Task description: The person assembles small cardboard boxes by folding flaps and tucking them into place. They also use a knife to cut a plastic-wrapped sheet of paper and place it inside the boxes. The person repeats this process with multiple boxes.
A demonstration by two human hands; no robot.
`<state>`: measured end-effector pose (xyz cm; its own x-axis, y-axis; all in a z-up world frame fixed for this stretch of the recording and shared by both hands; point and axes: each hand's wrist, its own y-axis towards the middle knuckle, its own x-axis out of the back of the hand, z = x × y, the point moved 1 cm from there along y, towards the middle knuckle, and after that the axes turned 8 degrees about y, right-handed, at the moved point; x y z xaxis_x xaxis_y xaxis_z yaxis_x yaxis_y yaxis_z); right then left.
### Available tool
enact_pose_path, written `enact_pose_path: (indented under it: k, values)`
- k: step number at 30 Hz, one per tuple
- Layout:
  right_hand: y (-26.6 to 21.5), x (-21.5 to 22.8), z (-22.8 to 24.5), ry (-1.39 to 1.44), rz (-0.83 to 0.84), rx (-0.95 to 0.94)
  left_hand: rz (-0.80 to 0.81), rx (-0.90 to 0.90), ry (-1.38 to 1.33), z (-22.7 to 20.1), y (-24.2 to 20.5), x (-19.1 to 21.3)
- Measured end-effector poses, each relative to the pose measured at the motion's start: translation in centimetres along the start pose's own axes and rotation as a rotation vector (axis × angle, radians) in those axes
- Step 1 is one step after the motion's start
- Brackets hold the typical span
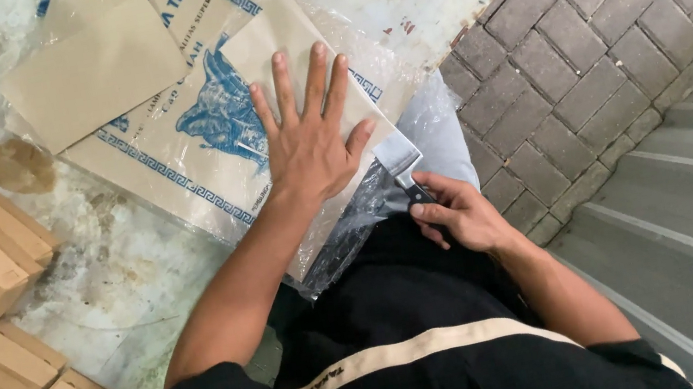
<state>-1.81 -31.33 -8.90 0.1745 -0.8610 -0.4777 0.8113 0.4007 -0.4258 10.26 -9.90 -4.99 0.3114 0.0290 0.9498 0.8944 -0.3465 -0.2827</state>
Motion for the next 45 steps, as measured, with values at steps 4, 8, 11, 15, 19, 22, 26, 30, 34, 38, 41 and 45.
enact_pose_path:
  k: [4, 8, 11, 15, 19, 22, 26, 30, 34, 38, 41, 45]
  values:
    - [-1.7, 2.3, -0.4, -0.010, -0.096, 0.040, 0.017, -0.012, 0.025, 0.1, -0.1, -0.1]
    - [1.7, 4.4, 3.5, 0.090, -0.124, 0.231, -0.042, -0.023, 0.018, 0.3, -0.2, -0.1]
    - [-1.7, 4.9, 2.9, -0.016, -0.065, 0.189, -0.097, -0.036, -0.059, 0.8, -0.7, -0.8]
    - [-4.5, 6.5, 1.4, -0.059, -0.056, 0.136, -0.066, -0.090, -0.186, 2.3, -0.1, 0.5]
    - [-6.7, 6.5, 0.5, -0.146, -0.004, 0.029, -0.048, -0.159, -0.133, 4.6, -0.6, -1.3]
    - [-7.7, 5.0, 2.5, -0.232, 0.092, -0.033, -0.059, -0.237, -0.035, 4.9, -0.6, -0.5]
    - [-8.6, 3.9, 2.0, -0.220, 0.041, -0.074, -0.177, -0.285, -0.203, 5.7, -0.7, -1.1]
    - [-10.1, 3.1, 2.2, -0.262, 0.048, -0.098, -0.039, -0.223, -0.335, 5.5, -0.5, 0.6]
    - [-10.9, 2.9, 2.2, -0.503, -0.126, -0.368, 0.127, -0.169, -0.504, 5.4, -0.7, 3.4]
    - [-9.0, 1.2, 3.1, -0.508, -0.023, -0.358, 0.107, -0.211, -0.545, 4.9, -1.7, 4.2]
    - [-6.6, -0.9, 3.4, -0.461, 0.032, -0.266, 0.165, -0.251, -0.531, 3.7, -2.5, 3.9]
    - [-3.7, -3.9, 3.3, -0.285, -0.004, -0.192, 0.075, -0.149, -0.231, 3.0, -1.2, 4.5]
